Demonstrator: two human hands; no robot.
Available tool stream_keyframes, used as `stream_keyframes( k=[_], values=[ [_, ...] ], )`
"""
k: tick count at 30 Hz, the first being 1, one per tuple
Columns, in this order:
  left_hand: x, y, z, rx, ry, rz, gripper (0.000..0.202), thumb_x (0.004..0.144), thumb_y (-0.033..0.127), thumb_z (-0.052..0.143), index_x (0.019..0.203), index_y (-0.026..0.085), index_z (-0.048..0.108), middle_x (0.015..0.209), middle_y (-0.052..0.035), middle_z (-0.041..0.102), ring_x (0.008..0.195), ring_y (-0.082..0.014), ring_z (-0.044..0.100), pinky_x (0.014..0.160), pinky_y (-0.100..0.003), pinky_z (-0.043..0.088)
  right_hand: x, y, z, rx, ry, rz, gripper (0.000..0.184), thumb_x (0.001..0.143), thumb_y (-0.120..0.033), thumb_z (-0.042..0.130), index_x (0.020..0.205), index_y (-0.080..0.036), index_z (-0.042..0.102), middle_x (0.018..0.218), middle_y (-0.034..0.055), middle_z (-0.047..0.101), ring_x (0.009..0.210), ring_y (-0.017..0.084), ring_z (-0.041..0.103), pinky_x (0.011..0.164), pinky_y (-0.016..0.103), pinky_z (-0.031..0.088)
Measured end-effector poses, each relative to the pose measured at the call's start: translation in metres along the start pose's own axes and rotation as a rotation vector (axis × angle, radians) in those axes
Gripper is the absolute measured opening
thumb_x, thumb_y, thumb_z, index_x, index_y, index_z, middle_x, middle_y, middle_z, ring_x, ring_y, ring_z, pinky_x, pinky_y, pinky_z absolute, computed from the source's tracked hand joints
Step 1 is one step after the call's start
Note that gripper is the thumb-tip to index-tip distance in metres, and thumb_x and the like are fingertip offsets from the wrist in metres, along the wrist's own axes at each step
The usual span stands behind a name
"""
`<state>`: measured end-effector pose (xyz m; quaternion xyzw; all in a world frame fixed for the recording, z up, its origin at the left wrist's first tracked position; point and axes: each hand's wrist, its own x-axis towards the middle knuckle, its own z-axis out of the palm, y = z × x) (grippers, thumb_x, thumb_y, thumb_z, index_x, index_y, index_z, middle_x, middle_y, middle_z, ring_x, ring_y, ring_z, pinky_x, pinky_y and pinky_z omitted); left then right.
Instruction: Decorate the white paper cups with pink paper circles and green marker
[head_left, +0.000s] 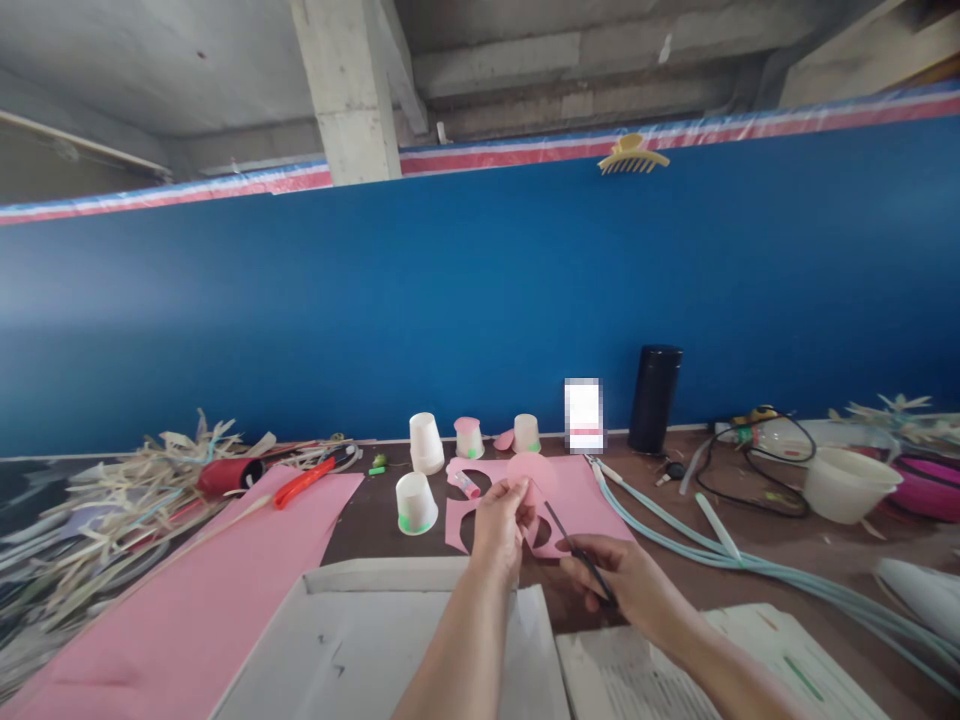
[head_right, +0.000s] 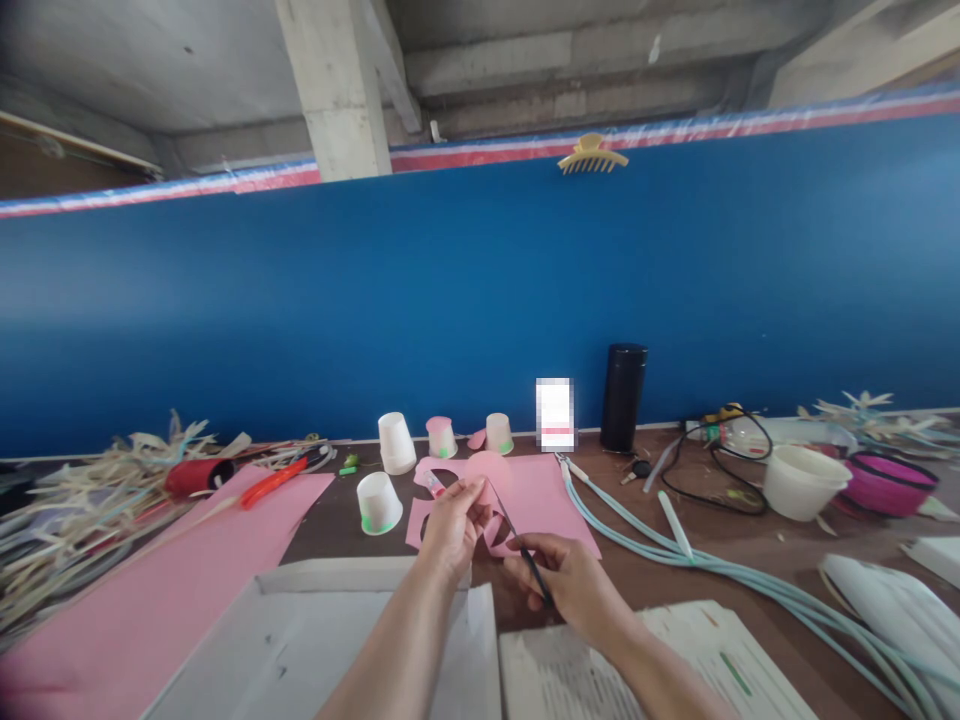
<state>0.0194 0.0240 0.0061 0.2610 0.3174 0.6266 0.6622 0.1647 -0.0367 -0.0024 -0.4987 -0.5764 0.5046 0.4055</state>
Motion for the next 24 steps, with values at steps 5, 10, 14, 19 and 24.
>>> stream_keyframes(
  k=[5,10,14,19,24],
  values=[
    [-0.0002,0.0011,0.0000,-0.040,-0.003,0.022,0.026,0.060,0.029,0.076,0.070,0.014,0.058,0.062,0.0021,0.056,0.053,-0.0052,0.051,0.059,-0.020,0.045,-0.0017,-0.0056,0.0006,0.020,-0.034,0.017,0.038,0.070,-0.045,0.063,0.092,-0.014,0.065,0.051,-0.0047,0.048,0.044,0.008,0.044,0.043,0.020,0.027],
    [0.0000,0.0011,0.0003,-0.011,-0.008,0.021,0.028,0.060,0.031,0.076,0.071,0.013,0.058,0.063,0.0012,0.055,0.054,-0.0059,0.050,0.059,-0.020,0.044,-0.0032,-0.0087,0.0004,0.042,-0.022,0.012,0.037,0.069,-0.046,0.064,0.088,-0.015,0.066,0.052,-0.0046,0.049,0.044,0.008,0.045,0.042,0.020,0.028],
    [-0.0004,0.0004,0.0016,0.069,-0.033,0.034,0.028,0.062,0.033,0.075,0.069,0.013,0.057,0.059,0.0026,0.051,0.052,-0.0053,0.047,0.056,-0.020,0.042,-0.0029,-0.0102,0.0009,0.068,-0.012,0.005,0.036,0.068,-0.045,0.064,0.088,-0.015,0.065,0.055,-0.0046,0.049,0.044,0.007,0.044,0.042,0.020,0.027],
    [0.0005,-0.0003,0.0025,0.112,-0.016,0.042,0.029,0.061,0.034,0.075,0.070,0.013,0.058,0.059,0.0030,0.049,0.051,-0.0052,0.045,0.055,-0.020,0.041,-0.0015,-0.0091,0.0016,0.076,0.019,0.003,0.034,0.066,-0.042,0.066,0.085,-0.015,0.066,0.053,-0.0053,0.047,0.044,0.007,0.043,0.043,0.020,0.029],
    [0.0027,-0.0014,0.0012,0.126,0.016,0.057,0.030,0.059,0.035,0.076,0.071,0.013,0.059,0.061,0.0022,0.050,0.052,-0.0055,0.046,0.056,-0.021,0.041,-0.0012,-0.0048,0.0011,0.017,0.036,0.006,0.036,0.067,-0.045,0.064,0.087,-0.015,0.066,0.049,-0.0050,0.047,0.043,0.008,0.043,0.043,0.021,0.030]
  ],
)
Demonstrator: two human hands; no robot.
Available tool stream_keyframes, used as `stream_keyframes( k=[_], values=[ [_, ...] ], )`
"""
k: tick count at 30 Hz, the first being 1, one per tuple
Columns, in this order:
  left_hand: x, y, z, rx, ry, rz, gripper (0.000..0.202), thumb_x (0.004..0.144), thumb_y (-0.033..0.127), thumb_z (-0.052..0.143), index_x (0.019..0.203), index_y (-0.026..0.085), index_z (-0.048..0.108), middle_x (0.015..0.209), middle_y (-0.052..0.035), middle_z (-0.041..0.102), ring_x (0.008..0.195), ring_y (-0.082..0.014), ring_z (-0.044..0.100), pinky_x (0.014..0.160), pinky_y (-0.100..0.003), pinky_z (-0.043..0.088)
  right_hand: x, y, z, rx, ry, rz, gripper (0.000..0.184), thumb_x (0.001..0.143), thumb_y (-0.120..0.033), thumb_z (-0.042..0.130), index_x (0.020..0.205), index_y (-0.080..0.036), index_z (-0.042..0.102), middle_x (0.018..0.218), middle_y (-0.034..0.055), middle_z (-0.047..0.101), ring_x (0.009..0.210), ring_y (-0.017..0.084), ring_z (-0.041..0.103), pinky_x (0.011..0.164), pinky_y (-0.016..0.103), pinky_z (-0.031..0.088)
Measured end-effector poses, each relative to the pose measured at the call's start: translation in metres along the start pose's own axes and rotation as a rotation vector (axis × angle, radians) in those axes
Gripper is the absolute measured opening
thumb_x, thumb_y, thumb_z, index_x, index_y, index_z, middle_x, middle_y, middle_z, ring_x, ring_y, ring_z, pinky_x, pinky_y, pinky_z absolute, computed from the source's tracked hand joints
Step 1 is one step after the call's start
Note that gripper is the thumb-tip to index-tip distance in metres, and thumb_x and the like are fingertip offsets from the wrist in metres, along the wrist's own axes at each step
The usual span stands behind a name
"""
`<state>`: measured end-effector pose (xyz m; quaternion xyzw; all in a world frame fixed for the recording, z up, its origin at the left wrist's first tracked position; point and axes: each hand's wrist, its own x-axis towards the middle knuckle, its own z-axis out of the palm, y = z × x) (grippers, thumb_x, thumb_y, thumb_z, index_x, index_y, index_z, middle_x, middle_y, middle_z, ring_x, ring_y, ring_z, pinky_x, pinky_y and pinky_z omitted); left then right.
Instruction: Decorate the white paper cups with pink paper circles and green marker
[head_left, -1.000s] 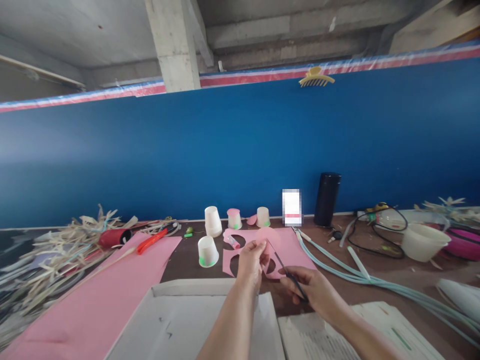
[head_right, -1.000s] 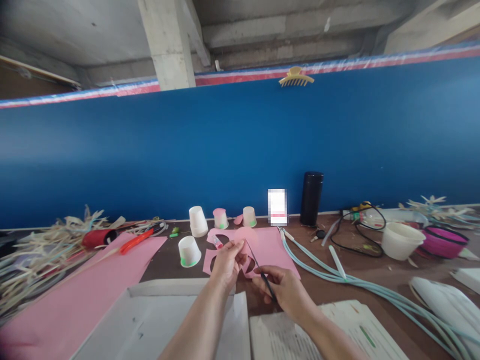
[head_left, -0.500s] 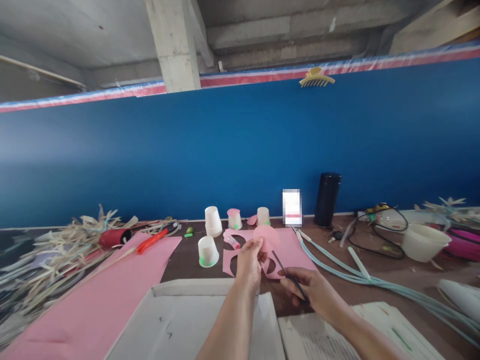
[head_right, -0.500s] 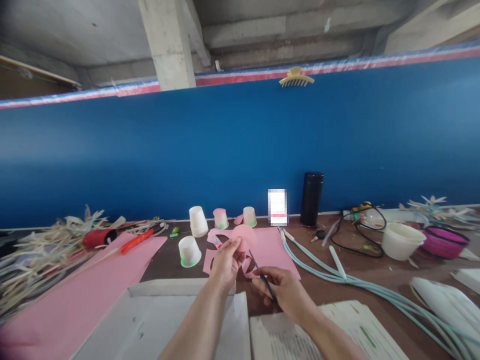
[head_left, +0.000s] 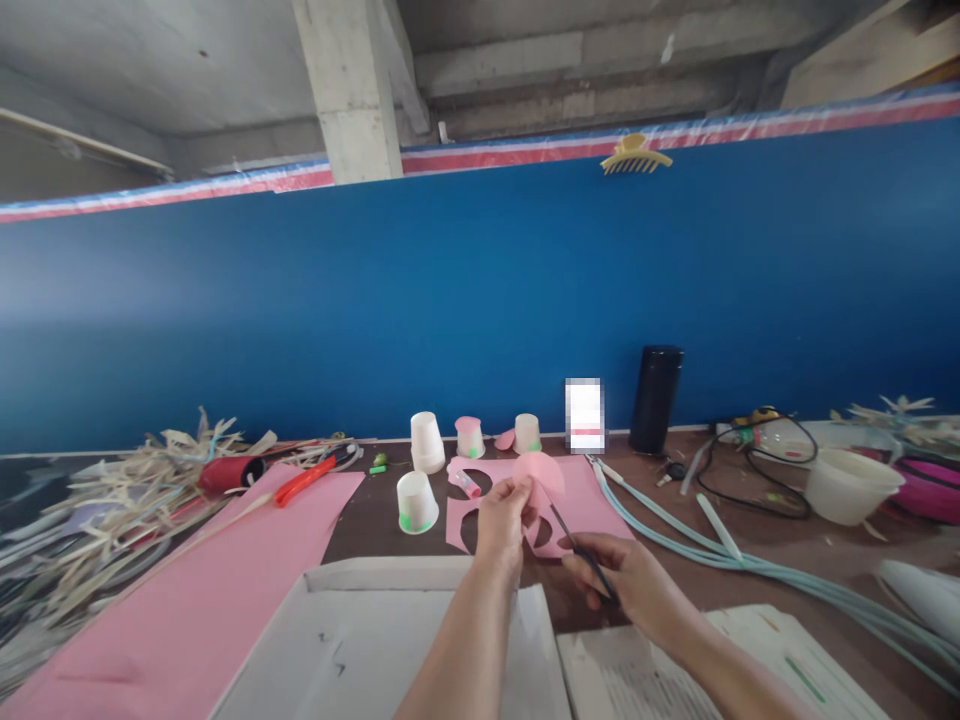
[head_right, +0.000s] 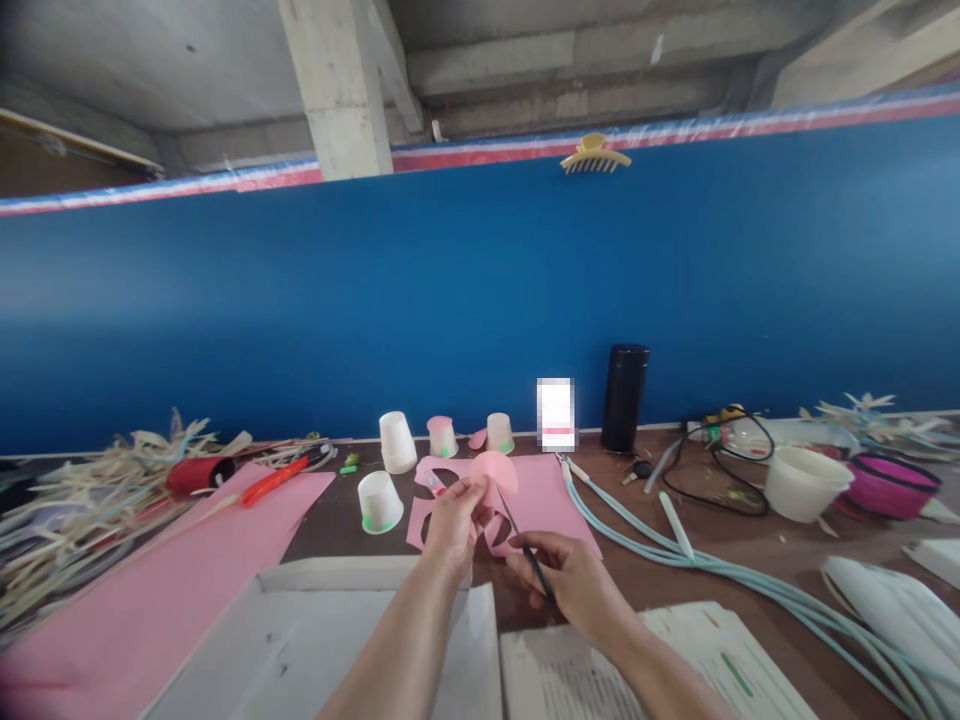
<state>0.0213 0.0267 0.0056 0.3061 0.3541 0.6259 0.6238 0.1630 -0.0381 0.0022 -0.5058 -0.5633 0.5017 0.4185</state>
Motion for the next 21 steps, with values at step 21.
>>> stream_keyframes(
  k=[21],
  values=[
    [-0.0016,-0.0005,0.0007,-0.006,0.016,-0.003,0.031,0.057,0.037,0.076,0.068,0.014,0.059,0.059,0.0012,0.053,0.051,-0.0065,0.048,0.056,-0.022,0.042,-0.0013,-0.0051,-0.0008,0.062,-0.014,-0.012,0.032,0.064,-0.038,0.065,0.086,-0.014,0.067,0.053,-0.0048,0.045,0.044,0.007,0.042,0.044,0.021,0.030]
  ],
)
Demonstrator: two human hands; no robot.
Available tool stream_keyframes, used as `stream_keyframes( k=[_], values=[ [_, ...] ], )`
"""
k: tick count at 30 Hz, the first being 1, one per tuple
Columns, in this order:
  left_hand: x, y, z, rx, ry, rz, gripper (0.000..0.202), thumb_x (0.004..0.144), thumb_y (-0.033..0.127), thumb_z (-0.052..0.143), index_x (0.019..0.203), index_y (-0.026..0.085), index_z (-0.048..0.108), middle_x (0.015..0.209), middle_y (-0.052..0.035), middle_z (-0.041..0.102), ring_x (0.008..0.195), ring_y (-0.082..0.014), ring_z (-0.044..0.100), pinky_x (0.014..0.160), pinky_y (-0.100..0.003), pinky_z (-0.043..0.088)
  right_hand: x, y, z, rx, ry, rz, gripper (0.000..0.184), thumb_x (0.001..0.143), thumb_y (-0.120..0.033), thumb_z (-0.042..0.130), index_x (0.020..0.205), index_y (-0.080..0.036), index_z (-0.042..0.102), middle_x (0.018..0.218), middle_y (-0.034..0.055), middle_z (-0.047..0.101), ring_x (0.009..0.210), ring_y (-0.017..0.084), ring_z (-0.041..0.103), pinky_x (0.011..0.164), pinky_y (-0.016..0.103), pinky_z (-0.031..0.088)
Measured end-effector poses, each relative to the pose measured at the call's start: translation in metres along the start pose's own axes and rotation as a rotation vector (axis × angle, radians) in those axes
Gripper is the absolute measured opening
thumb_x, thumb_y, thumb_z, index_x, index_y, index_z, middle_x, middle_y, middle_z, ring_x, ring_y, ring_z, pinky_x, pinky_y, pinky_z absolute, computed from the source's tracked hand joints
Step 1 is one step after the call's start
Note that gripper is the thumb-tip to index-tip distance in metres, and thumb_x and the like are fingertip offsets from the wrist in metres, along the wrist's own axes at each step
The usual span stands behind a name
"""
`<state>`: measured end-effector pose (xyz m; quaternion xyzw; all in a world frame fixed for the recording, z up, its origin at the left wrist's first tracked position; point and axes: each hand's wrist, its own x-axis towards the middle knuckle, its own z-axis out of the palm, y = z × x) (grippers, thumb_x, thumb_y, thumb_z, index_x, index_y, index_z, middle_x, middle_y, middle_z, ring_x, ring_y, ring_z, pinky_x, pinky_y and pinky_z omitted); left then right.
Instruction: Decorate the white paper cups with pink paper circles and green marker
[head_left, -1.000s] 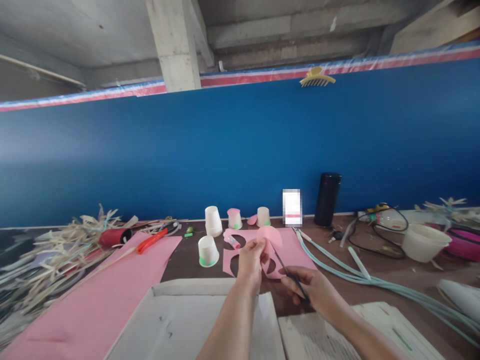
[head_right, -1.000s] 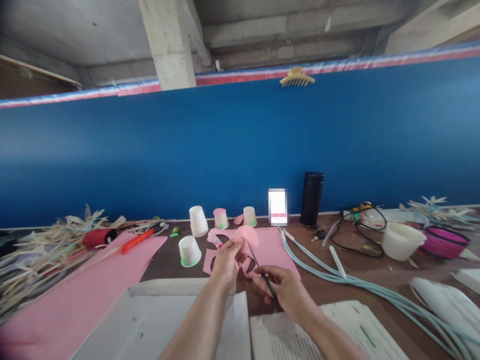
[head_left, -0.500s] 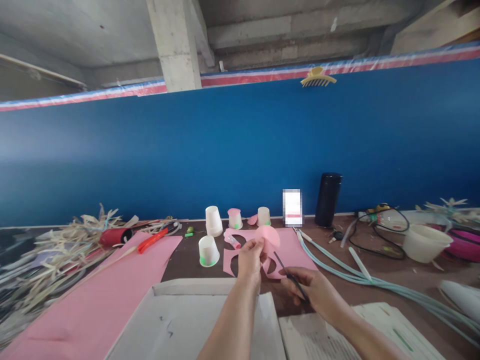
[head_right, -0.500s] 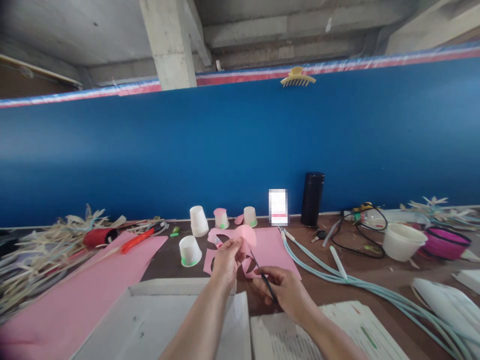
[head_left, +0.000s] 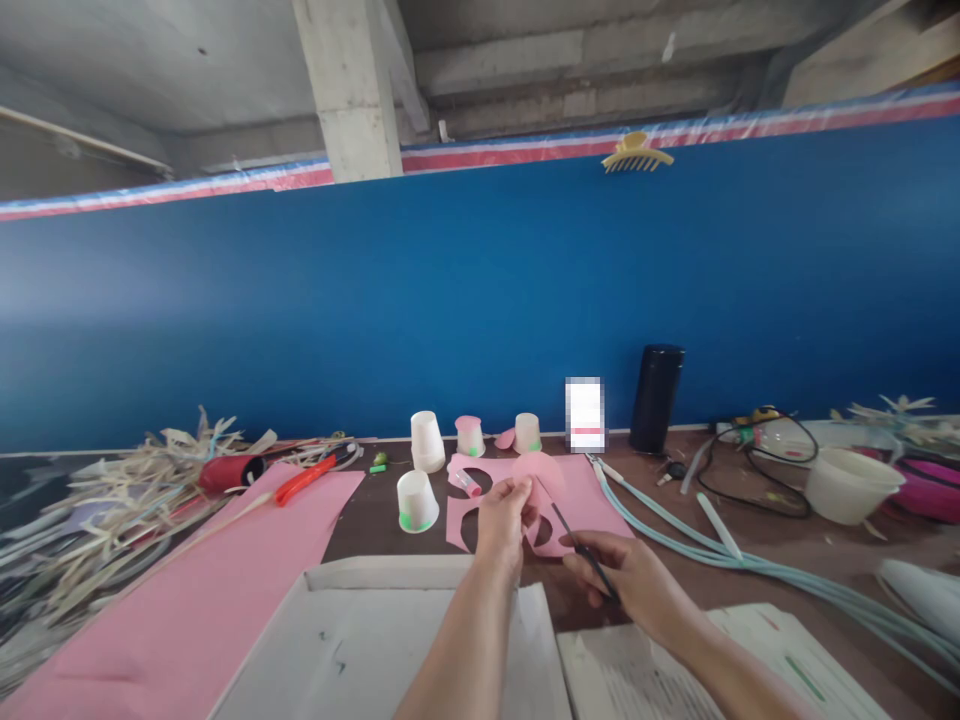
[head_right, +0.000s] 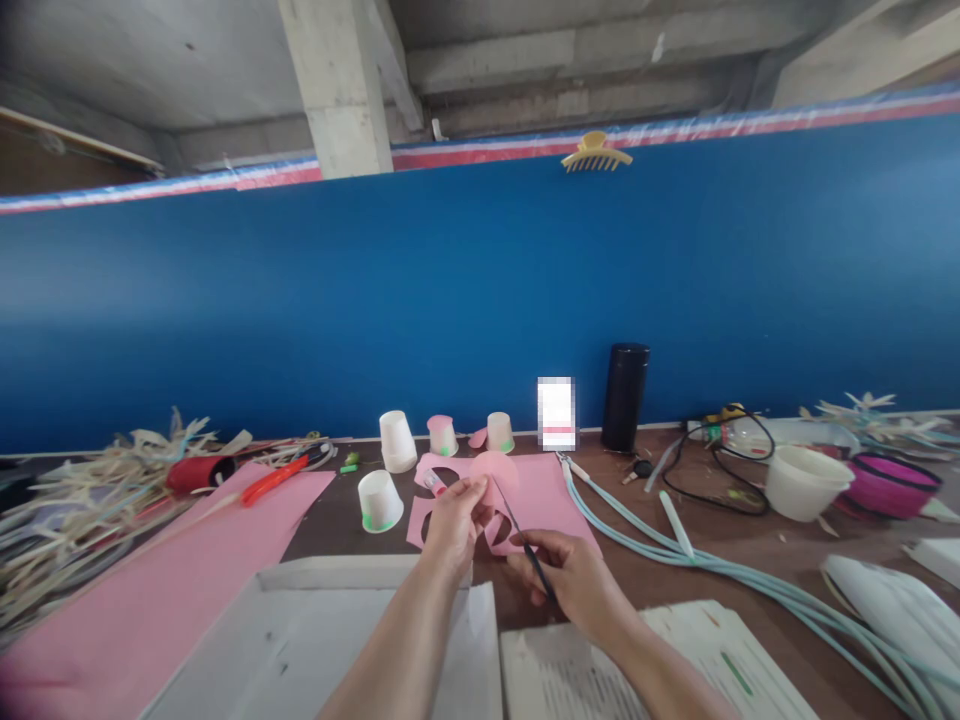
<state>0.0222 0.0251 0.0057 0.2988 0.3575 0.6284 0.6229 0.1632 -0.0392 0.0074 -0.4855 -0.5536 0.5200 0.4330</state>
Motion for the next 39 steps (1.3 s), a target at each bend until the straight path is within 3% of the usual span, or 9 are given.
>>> stream_keyframes(
  k=[9,24,39],
  values=[
    [0.0016,-0.0030,-0.0016,-0.017,-0.040,0.012,0.030,0.059,0.037,0.075,0.064,0.013,0.058,0.054,0.0020,0.051,0.049,-0.0066,0.047,0.052,-0.020,0.040,-0.0005,-0.0005,0.0007,-0.008,0.016,0.009,0.036,0.065,-0.041,0.066,0.087,-0.013,0.067,0.052,-0.0050,0.043,0.043,0.007,0.041,0.044,0.022,0.029],
    [-0.0002,-0.0021,0.0017,-0.060,0.021,-0.023,0.031,0.056,0.034,0.078,0.062,0.014,0.055,0.054,0.0036,0.049,0.048,-0.0054,0.047,0.053,-0.020,0.042,-0.0006,0.0001,0.0009,0.011,0.002,-0.005,0.028,0.065,-0.036,0.065,0.084,-0.014,0.067,0.051,-0.0055,0.043,0.043,0.007,0.041,0.043,0.021,0.029],
    [0.0001,-0.0029,0.0012,-0.067,0.024,-0.025,0.032,0.055,0.034,0.079,0.062,0.014,0.055,0.054,0.0032,0.049,0.049,-0.0061,0.048,0.054,-0.021,0.044,0.0012,0.0070,-0.0009,-0.192,0.065,-0.021,0.041,0.068,-0.043,0.064,0.095,-0.013,0.069,0.044,-0.0033,0.049,0.043,0.010,0.042,0.043,0.022,0.029]
  ],
)
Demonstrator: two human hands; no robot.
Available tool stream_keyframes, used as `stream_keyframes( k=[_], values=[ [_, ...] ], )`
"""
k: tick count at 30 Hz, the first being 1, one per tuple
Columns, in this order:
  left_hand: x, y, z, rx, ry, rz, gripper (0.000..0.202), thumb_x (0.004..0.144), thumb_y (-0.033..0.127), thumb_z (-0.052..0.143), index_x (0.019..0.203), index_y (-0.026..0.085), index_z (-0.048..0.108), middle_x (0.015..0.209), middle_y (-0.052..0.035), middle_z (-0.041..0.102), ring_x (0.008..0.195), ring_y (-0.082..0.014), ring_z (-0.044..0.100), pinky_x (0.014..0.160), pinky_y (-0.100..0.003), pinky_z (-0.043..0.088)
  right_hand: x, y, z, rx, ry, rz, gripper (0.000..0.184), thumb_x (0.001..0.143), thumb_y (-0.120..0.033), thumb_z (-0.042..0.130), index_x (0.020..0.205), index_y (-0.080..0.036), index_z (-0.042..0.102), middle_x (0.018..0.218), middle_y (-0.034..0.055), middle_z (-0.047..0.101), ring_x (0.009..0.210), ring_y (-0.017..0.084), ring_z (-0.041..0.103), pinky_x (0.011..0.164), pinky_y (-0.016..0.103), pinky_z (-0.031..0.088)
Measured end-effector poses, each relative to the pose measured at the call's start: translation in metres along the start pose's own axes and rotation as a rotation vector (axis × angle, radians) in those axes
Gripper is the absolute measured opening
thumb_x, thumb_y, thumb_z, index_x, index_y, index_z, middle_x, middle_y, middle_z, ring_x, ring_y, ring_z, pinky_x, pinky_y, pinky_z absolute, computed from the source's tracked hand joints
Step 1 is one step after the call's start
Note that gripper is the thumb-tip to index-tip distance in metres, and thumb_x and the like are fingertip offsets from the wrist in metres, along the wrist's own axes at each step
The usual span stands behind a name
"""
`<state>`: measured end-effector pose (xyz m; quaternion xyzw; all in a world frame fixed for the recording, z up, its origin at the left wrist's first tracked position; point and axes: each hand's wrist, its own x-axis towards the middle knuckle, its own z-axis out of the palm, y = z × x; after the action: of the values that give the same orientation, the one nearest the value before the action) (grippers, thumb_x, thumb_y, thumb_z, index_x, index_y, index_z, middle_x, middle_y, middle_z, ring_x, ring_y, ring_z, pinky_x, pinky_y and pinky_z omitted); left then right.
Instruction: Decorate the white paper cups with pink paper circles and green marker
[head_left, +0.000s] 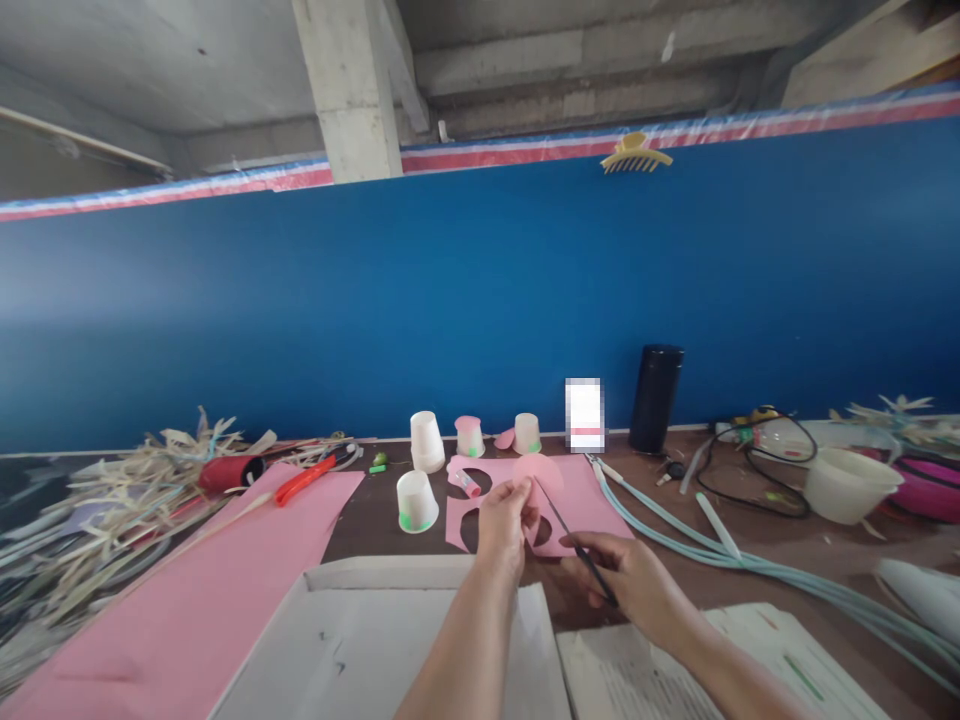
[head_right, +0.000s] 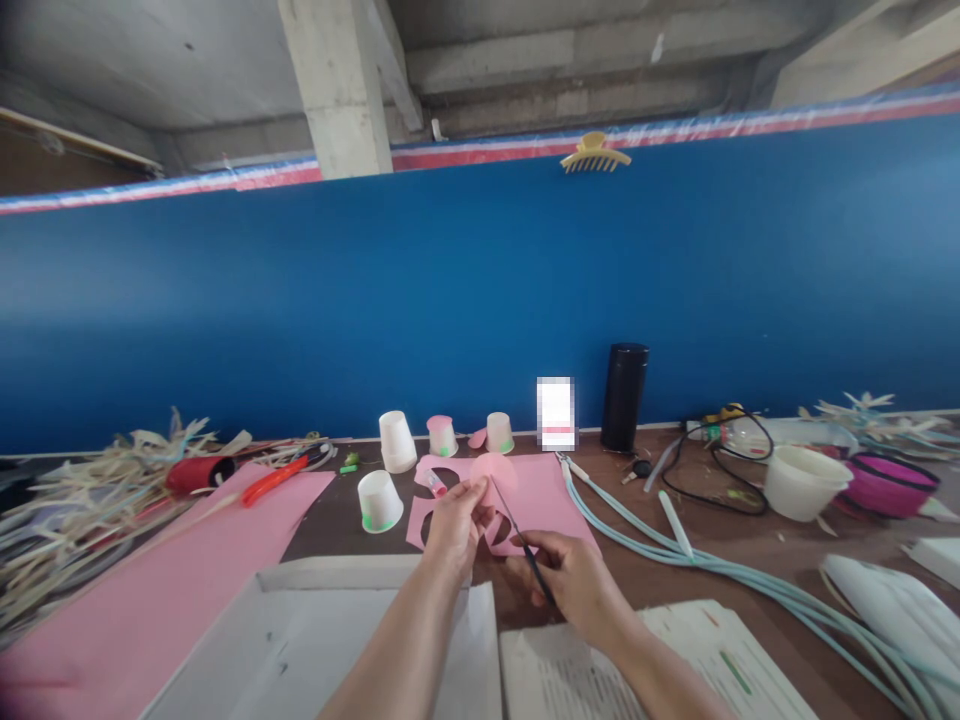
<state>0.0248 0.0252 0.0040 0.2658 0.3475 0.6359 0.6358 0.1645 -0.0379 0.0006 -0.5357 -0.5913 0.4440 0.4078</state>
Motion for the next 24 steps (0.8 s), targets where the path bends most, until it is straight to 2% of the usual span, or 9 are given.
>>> stream_keyframes(
  k=[14,24],
  values=[
    [-0.0002,0.0002,0.0019,-0.013,0.024,-0.004,0.031,0.055,0.032,0.078,0.062,0.014,0.054,0.056,0.0034,0.050,0.048,-0.0053,0.048,0.053,-0.020,0.043,-0.0017,-0.0029,-0.0007,-0.047,0.018,-0.013,0.038,0.067,-0.040,0.065,0.095,-0.014,0.070,0.046,-0.0034,0.049,0.045,0.010,0.042,0.043,0.021,0.029],
    [0.0000,0.0001,0.0022,-0.007,0.035,-0.004,0.031,0.054,0.032,0.079,0.064,0.014,0.056,0.057,0.0028,0.051,0.049,-0.0051,0.049,0.054,-0.020,0.045,-0.0013,-0.0007,-0.0010,0.014,0.010,0.020,0.035,0.066,-0.035,0.063,0.093,-0.014,0.070,0.045,-0.0034,0.051,0.044,0.009,0.041,0.041,0.020,0.028]
  ],
)
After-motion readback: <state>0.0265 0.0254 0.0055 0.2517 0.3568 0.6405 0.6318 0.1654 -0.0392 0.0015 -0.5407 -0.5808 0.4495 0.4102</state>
